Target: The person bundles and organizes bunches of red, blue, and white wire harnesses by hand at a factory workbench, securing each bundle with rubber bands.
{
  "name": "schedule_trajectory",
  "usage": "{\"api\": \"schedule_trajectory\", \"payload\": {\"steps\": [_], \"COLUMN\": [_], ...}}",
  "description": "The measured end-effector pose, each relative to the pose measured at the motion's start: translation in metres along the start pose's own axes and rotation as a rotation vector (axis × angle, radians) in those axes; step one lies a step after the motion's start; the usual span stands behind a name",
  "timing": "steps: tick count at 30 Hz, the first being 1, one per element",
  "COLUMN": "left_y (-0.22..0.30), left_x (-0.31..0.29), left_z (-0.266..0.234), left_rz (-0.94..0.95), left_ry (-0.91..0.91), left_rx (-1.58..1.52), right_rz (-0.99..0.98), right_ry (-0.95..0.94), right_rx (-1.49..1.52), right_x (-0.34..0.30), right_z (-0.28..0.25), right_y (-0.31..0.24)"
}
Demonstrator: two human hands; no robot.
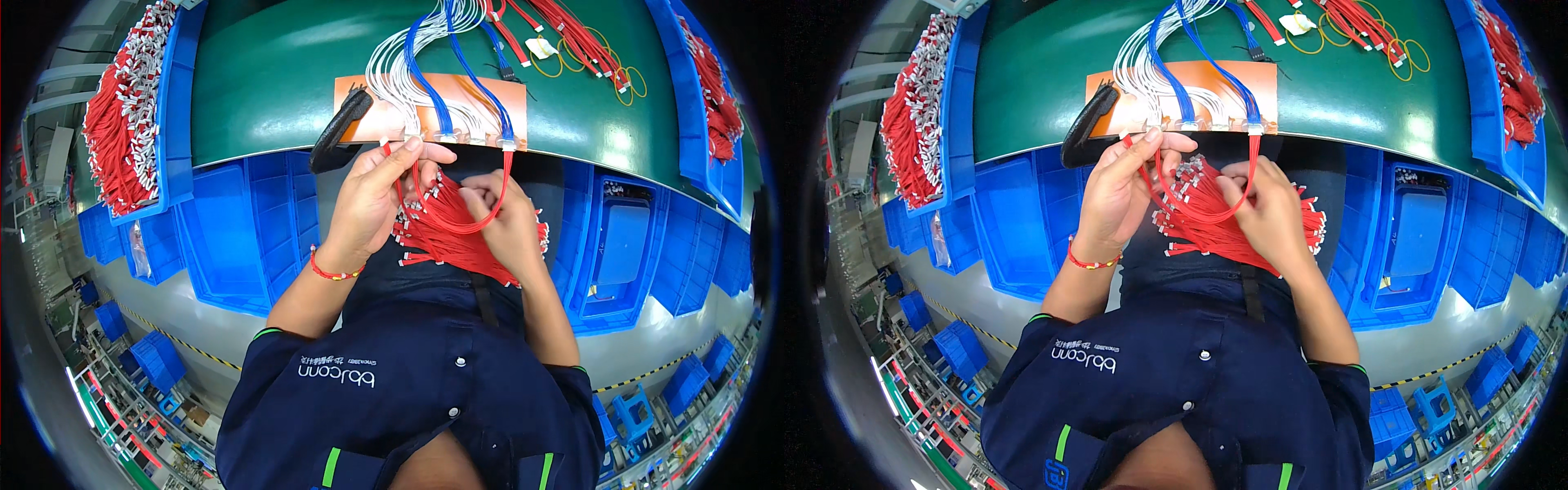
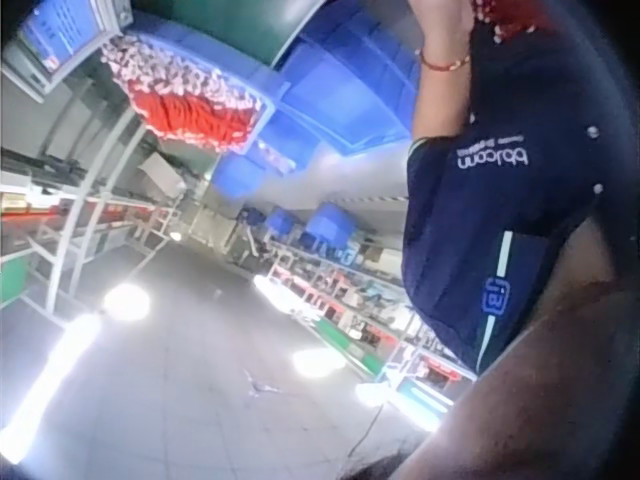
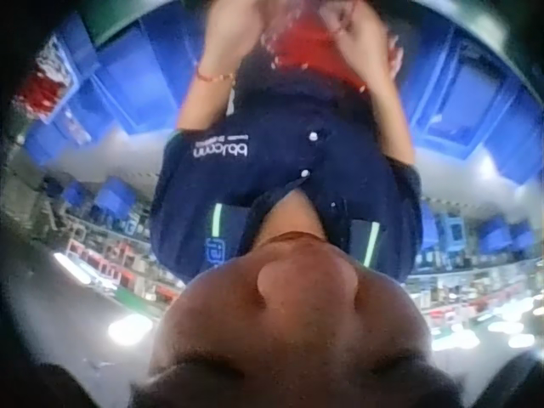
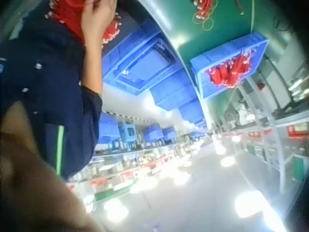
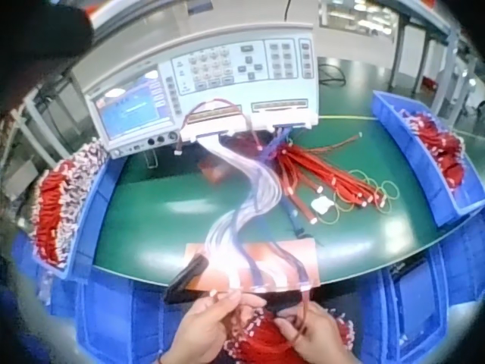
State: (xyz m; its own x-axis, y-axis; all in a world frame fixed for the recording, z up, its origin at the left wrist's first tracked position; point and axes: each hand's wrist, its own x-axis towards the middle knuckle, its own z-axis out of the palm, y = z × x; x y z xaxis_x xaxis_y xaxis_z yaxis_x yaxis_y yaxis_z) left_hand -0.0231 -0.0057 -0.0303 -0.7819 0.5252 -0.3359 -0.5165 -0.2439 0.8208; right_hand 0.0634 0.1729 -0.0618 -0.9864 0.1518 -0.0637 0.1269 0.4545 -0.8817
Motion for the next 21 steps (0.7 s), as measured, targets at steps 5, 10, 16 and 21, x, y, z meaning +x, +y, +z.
{"api": "schedule_trajectory", "payload": {"steps": [5,10,16,21], "left_y": [-0.006,-0.003,-0.011,-0.014], "left_x": [0.0,-0.011,-0.046,-0.047], "left_z": [0.011,0.009,0.021,0.031], "left_rz": [0.02,-0.17,-0.566,-0.263], "left_ry": [0.041,-0.097,-0.325,-0.002], "left_rx": [-0.09,-0.447,-0.584,-0.251], "right_rz": [-0.155,-0.022,-0.055,-0.39], "right_ry": [-0.004,0.058,0.13,0.256], "right_rx": [-0.175,0.216,0.385,0.048], "right_x": [0.007,0.0,-0.01,-0.01], "right_z": [0.015,0.015,0.013,0.003], "right_y": [0.012,0.013,0.011,-0.009]}}
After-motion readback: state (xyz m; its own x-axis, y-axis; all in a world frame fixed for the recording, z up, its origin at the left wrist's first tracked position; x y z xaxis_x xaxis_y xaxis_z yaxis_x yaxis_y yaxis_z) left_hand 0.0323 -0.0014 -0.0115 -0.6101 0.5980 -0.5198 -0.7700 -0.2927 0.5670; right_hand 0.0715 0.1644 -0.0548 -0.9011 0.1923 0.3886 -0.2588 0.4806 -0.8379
